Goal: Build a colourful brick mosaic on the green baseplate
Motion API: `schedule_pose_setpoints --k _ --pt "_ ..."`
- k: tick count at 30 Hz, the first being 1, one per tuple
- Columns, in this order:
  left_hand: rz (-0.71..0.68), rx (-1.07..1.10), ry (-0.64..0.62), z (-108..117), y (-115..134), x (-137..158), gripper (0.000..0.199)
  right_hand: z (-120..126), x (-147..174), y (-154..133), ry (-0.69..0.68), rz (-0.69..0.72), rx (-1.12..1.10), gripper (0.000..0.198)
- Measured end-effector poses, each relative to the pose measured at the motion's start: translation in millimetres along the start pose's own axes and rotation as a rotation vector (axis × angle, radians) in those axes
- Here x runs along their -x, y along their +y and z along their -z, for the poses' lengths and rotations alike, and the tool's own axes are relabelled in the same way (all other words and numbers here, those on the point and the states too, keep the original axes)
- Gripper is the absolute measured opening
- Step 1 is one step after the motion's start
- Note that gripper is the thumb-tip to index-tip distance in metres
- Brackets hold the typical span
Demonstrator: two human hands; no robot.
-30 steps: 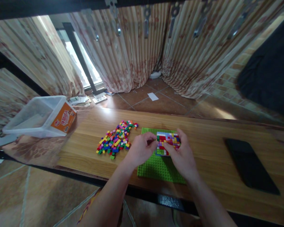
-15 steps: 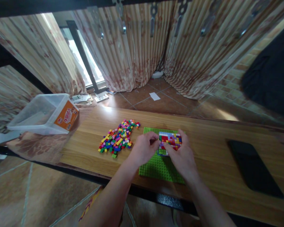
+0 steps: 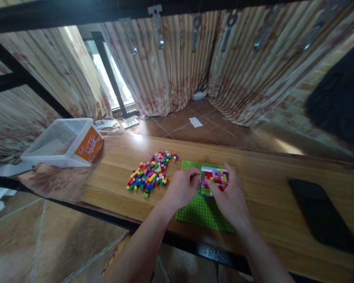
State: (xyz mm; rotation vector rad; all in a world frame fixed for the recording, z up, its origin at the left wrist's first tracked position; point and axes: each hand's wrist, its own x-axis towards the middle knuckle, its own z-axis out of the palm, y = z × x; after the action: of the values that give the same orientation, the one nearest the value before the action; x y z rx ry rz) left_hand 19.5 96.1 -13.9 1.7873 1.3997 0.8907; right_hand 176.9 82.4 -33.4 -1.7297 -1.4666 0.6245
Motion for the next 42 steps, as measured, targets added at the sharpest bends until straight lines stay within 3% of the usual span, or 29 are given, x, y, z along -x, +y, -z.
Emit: schedule_pose_setpoints --k 5,11,15,18,21,27,32,38,42 --pt "0.038 -0.162 0.07 12 -8 -5 0.022 7 -4 4 -0.016 -0.104 -0.049 0.081" --pt "0.174 -0.536 0.235 32 -20 -19 0.023 12 -8 7 0.006 -0.113 -0.045 0.073" --pt "0.076 -0.672 0.249 39 -34 -30 0.031 11 -9 10 -0.011 -0.086 -0.055 0.07" --pt "-0.044 -0.692 0.202 37 -47 -34 0.041 11 -10 12 -0.014 -0.083 -0.058 0.069" --pt "-0.078 -0.686 0.145 34 -58 -37 0.032 11 -11 14 -0.018 -0.083 -0.058 0.07" --pt "0.002 -0.782 0.075 41 -55 -36 0.025 12 -12 15 -0.031 -0.074 -0.059 0.069" --pt "0.085 -0.836 0.068 49 -40 -14 0.021 14 -13 12 -0.049 -0.074 -0.068 0.066" --pt "0.148 -0.796 0.055 58 -29 5 0.019 14 -13 11 -0.041 -0.054 -0.044 0.064" --pt "0.141 -0.644 0.134 61 -25 -1 0.02 15 -13 11 -0.035 -0.047 -0.016 0.063"
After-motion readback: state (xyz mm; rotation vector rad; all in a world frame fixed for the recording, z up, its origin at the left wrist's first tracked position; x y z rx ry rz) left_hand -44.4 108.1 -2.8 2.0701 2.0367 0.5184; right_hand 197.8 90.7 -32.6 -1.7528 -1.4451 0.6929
